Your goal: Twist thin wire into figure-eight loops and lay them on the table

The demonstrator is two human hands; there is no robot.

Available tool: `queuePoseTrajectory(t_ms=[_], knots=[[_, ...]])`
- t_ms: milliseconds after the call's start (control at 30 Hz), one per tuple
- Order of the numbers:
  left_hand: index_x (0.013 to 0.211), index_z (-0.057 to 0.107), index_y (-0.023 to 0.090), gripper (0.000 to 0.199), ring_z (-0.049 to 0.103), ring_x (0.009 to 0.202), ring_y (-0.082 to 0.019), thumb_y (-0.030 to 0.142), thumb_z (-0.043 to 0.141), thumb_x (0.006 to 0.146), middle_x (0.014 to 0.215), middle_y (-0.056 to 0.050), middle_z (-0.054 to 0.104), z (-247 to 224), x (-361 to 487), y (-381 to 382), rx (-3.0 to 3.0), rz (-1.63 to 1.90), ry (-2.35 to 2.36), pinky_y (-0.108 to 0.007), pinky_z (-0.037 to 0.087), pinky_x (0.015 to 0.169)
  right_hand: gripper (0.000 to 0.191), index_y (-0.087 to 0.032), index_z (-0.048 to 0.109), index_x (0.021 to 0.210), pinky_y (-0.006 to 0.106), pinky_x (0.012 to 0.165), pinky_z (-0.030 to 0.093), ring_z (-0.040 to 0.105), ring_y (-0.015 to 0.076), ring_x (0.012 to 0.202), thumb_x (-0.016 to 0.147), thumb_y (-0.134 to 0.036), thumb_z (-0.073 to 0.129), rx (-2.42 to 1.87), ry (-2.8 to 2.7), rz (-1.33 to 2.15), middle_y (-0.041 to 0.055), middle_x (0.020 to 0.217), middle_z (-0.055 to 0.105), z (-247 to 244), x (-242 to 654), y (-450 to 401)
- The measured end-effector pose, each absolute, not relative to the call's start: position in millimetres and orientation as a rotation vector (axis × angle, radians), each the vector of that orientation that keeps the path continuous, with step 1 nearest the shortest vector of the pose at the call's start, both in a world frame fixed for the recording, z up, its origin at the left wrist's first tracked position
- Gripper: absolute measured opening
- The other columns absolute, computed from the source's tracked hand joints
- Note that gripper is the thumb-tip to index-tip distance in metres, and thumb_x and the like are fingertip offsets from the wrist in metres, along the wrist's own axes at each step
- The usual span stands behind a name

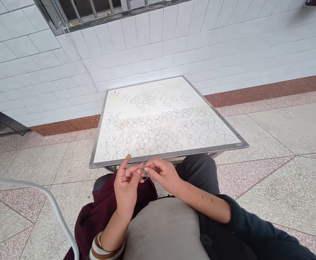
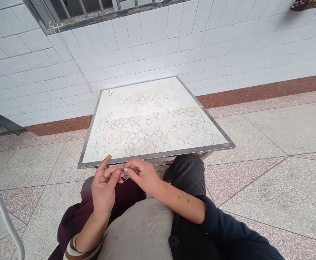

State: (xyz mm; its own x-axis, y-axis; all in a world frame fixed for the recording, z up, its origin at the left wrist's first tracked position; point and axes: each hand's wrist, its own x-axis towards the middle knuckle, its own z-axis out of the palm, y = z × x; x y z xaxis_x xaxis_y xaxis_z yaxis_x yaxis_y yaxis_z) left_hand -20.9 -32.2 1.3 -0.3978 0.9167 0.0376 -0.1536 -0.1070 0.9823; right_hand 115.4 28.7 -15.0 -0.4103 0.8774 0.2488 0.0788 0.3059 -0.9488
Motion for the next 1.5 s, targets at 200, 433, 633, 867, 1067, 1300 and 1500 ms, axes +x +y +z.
queuePoseTrajectory(t_ms=[200, 433, 633, 867, 1067, 1300, 1500], knots=[[0.133, 0.053, 0.023, 0.057, 0.066, 0.068, -0.013, 0.027, 0.073, 0.079, 0.091, -0.003, 0.074, 2.7, -19.6, -31.6, 0.894, 1.645, 1.349, -0.024, 0.054, 0.06, 0.008, -0.023, 0.064, 0.086, 0.026, 0.064, 0.047, 0.062, 0.0139, 0.071, 0.09, -0.027, 0.057, -0.86, -1.759, 1.154, 0.0004, 0.079, 0.067, -15.2, 114.0, 28.7], [0.133, 0.052, 0.023, 0.057, 0.064, 0.068, -0.012, 0.027, 0.072, 0.08, 0.081, 0.0, 0.069, -2.6, -21.1, -29.6, 0.872, 1.653, 1.312, -0.022, 0.052, 0.058, 0.021, -0.023, 0.062, 0.106, 0.023, 0.051, 0.048, 0.059, 0.012, 0.065, 0.093, -0.038, 0.053, -0.859, -1.602, 1.333, 0.0025, 0.086, 0.063, -14.5, 118.9, 34.0], [0.136, 0.048, 0.024, 0.058, 0.059, 0.065, -0.01, 0.026, 0.07, 0.082, 0.082, 0.0, 0.068, -1.9, -21.5, -30.0, 0.944, 1.573, 1.318, -0.02, 0.048, 0.055, 0.023, -0.023, 0.064, 0.102, 0.021, 0.048, 0.05, 0.056, 0.0077, 0.057, 0.093, -0.041, 0.052, -0.696, -1.386, 1.577, 0.0029, 0.096, 0.064, -9.8, 121.0, 39.1], [0.136, 0.046, 0.023, 0.059, 0.05, 0.058, -0.009, 0.025, 0.069, 0.082, 0.075, 0.002, 0.065, -0.9, -18.0, -29.8, 1.021, 1.467, 1.363, -0.019, 0.044, 0.052, 0.031, -0.026, 0.057, 0.12, 0.022, 0.049, 0.047, 0.051, 0.0071, 0.054, 0.098, -0.044, 0.043, -0.675, -1.389, 1.572, -0.0001, 0.089, 0.057, -12.0, 118.5, 36.1], [0.139, 0.044, 0.022, 0.06, 0.057, 0.066, -0.011, 0.022, 0.066, 0.082, 0.077, 0.002, 0.066, -1.4, -17.5, -31.5, 1.068, 1.401, 1.418, -0.022, 0.047, 0.062, 0.039, -0.031, 0.05, 0.137, 0.029, 0.064, 0.05, 0.049, 0.0107, 0.062, 0.102, -0.035, 0.033, -0.69, -1.806, 1.159, 0.0004, 0.084, 0.048, -17.9, 126.1, 40.5], [0.145, 0.033, 0.024, 0.069, 0.062, 0.076, -0.013, 0.019, 0.063, 0.084, 0.076, 0.004, 0.066, -1.4, -16.5, -33.4, 1.164, 1.348, 1.428, -0.027, 0.049, 0.075, 0.032, -0.028, 0.055, 0.128, 0.03, 0.068, 0.048, 0.056, 0.0144, 0.071, 0.098, -0.021, 0.046, -0.688, -1.935, 0.869, 0.0003, 0.08, 0.059, -15.8, 134.1, 49.8], [0.148, 0.029, 0.025, 0.074, 0.058, 0.069, -0.011, 0.02, 0.064, 0.084, 0.076, 0.004, 0.066, -0.3, -17.6, -34.4, 1.155, 1.301, 1.433, -0.025, 0.047, 0.071, 0.034, -0.025, 0.064, 0.111, 0.025, 0.062, 0.043, 0.053, 0.0135, 0.074, 0.094, -0.01, 0.039, -0.507, -2.186, 0.578, 0.0022, 0.084, 0.055, -20.6, 139.7, 54.8]])
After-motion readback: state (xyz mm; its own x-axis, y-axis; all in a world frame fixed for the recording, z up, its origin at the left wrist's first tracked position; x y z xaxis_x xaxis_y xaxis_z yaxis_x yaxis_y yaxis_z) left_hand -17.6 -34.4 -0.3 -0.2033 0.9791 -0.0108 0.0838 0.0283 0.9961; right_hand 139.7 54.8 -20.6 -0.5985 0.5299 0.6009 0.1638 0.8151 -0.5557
